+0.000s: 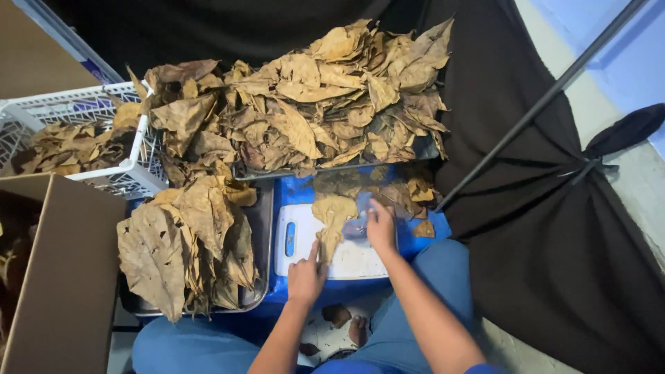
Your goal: Picking up dried leaves from a pile, flattening them on a board, and stacking them neatly.
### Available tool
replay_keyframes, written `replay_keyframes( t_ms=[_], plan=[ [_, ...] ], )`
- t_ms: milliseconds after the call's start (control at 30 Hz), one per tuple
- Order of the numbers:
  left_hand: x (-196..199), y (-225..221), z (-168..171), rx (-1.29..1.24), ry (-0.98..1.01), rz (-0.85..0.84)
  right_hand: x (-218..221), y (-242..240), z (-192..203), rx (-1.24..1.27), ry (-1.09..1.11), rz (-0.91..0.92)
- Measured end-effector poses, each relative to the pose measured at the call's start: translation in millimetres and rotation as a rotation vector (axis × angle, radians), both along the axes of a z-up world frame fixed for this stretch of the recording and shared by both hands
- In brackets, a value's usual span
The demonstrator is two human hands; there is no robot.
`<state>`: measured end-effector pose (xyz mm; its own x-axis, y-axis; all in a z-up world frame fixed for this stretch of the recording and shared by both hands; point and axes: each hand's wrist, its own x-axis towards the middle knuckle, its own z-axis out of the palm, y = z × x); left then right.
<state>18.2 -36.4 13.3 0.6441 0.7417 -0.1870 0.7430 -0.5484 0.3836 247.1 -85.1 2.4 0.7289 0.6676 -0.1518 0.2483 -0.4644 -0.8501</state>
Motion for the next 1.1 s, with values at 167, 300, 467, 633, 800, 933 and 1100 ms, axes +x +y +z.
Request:
replay_keyframes(
  t_ms=[167,300,467,633,800,933,1100],
  plan=[
    [3,1,-11,0.123,-0.003,0.000,-23,-8,-39,0.094,-0.527,0.080],
    [7,10,-14,0.222,-0.118,-0.038,-65,-39,16,-0.399,-0.518,0.386],
    [12,9,-1,0.325,0.073,-0.286,-62,-50,30,-0.507,-0.425,0.563],
    [21,18,-6,0.322,0.090,-0.291,-52,-55,52,-0.531,-0.342,0.632],
    [26,21,-16,0.331,0.107,-0.389,-37,-57,4,-0.423,-0.458,0.517],
    [31,23,-29,0.273,0.076,-0.285,-35,-57,-21,-0.231,-0.527,0.361],
    [29,18,-24,0.207,0.075,-0.230,-40,-63,-4,-0.115,-0.506,0.482]
  ],
)
